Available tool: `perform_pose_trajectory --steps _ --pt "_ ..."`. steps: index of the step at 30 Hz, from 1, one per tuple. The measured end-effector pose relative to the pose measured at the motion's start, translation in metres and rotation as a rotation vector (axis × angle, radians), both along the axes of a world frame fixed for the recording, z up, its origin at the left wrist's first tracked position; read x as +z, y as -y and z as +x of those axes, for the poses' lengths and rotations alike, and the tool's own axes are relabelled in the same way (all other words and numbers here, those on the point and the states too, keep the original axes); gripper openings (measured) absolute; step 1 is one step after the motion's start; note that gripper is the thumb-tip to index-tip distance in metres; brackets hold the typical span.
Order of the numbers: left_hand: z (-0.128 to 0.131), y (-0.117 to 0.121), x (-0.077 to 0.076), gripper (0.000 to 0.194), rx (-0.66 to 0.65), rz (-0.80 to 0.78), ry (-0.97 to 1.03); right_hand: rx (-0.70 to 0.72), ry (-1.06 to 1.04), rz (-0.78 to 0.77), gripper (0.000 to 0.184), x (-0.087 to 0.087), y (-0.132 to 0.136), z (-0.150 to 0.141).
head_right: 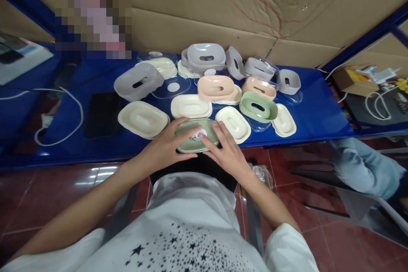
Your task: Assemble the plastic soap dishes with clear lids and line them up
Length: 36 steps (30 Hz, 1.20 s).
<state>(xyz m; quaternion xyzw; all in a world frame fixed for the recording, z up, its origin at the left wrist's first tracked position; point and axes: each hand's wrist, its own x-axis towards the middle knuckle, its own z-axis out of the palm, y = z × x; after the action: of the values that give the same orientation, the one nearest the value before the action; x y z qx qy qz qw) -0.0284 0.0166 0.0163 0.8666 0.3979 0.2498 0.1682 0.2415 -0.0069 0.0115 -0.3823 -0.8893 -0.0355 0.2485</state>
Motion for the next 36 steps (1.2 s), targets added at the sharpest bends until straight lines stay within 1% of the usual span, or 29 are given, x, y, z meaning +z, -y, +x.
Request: perform_pose_trajectory --steps 3,4,6,8,11,13,16,17,19,21,22,24,25,26,27,28,29,30,31,32,33,34,35,36 --pt "-0.001 0.001 0.003 0.08 -0.014 -0.012 0.031 0.082 0.006 0.032 0.088 0.002 -0.003 0.004" --pt "0.0 0.001 0.005 0.081 -0.022 -0.027 0.053 0.11 0.003 0.03 0.085 0.003 -0.004 0.006" --pt "0.0 0.002 0.01 0.089 -0.033 -0.07 0.121 0.15 -0.014 0.011 0.081 0.005 -0.007 0.009" --pt "0.001 0.001 0.016 0.096 -0.036 -0.114 0.195 0.166 -0.043 -0.008 0.08 0.008 -0.01 0.01" --pt "0.001 -0.002 0.02 0.092 -0.018 -0.154 0.24 0.166 -0.076 -0.042 0.079 0.014 -0.018 0.01" --pt "0.0 -0.004 0.02 0.094 -0.006 -0.155 0.253 0.173 -0.089 -0.074 0.076 0.018 -0.024 0.01" --pt "-0.003 -0.006 0.019 0.103 -0.054 -0.114 0.286 0.194 -0.164 -0.114 0.073 0.022 -0.034 0.011" --pt "-0.005 -0.007 0.018 0.103 -0.078 -0.091 0.298 0.197 -0.193 -0.124 0.073 0.022 -0.037 0.012" --pt "-0.007 -0.008 0.018 0.09 -0.097 -0.036 0.322 0.194 -0.231 -0.124 0.073 0.022 -0.04 0.011" --pt "-0.008 -0.01 0.019 0.074 -0.073 0.025 0.34 0.172 -0.204 -0.116 0.068 0.02 -0.04 0.009" --pt "-0.007 -0.01 0.02 0.07 -0.062 0.058 0.343 0.153 -0.172 -0.112 0.064 0.02 -0.038 0.007" --pt "-0.004 -0.01 0.022 0.073 -0.061 0.115 0.332 0.111 -0.101 -0.083 0.054 0.023 -0.032 0.007" --pt "-0.002 -0.01 0.023 0.079 -0.06 0.133 0.328 0.097 -0.078 -0.042 0.051 0.028 -0.03 0.011" --pt "0.001 -0.009 0.023 0.088 -0.053 0.142 0.324 0.08 -0.081 0.032 0.052 0.035 -0.028 0.018" --pt "0.003 -0.008 0.023 0.097 -0.033 0.142 0.318 0.052 -0.103 0.137 0.056 0.043 -0.027 0.031" --pt "0.006 -0.006 0.023 0.106 -0.008 0.137 0.305 -0.001 -0.141 0.266 0.061 0.052 -0.028 0.051" --pt "0.008 -0.004 0.023 0.112 0.018 0.135 0.285 -0.083 -0.188 0.414 0.066 0.061 -0.031 0.076" --pt "0.009 -0.002 0.022 0.114 0.036 0.143 0.26 -0.205 -0.217 0.554 0.071 0.068 -0.035 0.107" --pt "0.009 -0.001 0.022 0.113 0.046 0.161 0.227 -0.365 -0.243 0.682 0.076 0.072 -0.04 0.143" --pt "0.008 0.001 0.021 0.109 0.05 0.188 0.192 -0.508 -0.215 0.764 0.082 0.073 -0.046 0.182" --pt "0.007 0.004 0.02 0.105 0.053 0.213 0.155 -0.621 -0.191 0.786 0.086 0.07 -0.052 0.22" --pt "0.005 0.006 0.019 0.1 0.056 0.233 0.118 -0.7 -0.14 0.729 0.082 0.064 -0.058 0.256" --pt "0.003 0.008 0.019 0.096 0.059 0.247 0.083 -0.796 -0.116 0.619 0.076 0.056 -0.064 0.288" --pt "0.0 0.011 0.018 0.091 0.068 0.255 0.05 -0.893 -0.132 0.539 0.072 0.046 -0.068 0.314"
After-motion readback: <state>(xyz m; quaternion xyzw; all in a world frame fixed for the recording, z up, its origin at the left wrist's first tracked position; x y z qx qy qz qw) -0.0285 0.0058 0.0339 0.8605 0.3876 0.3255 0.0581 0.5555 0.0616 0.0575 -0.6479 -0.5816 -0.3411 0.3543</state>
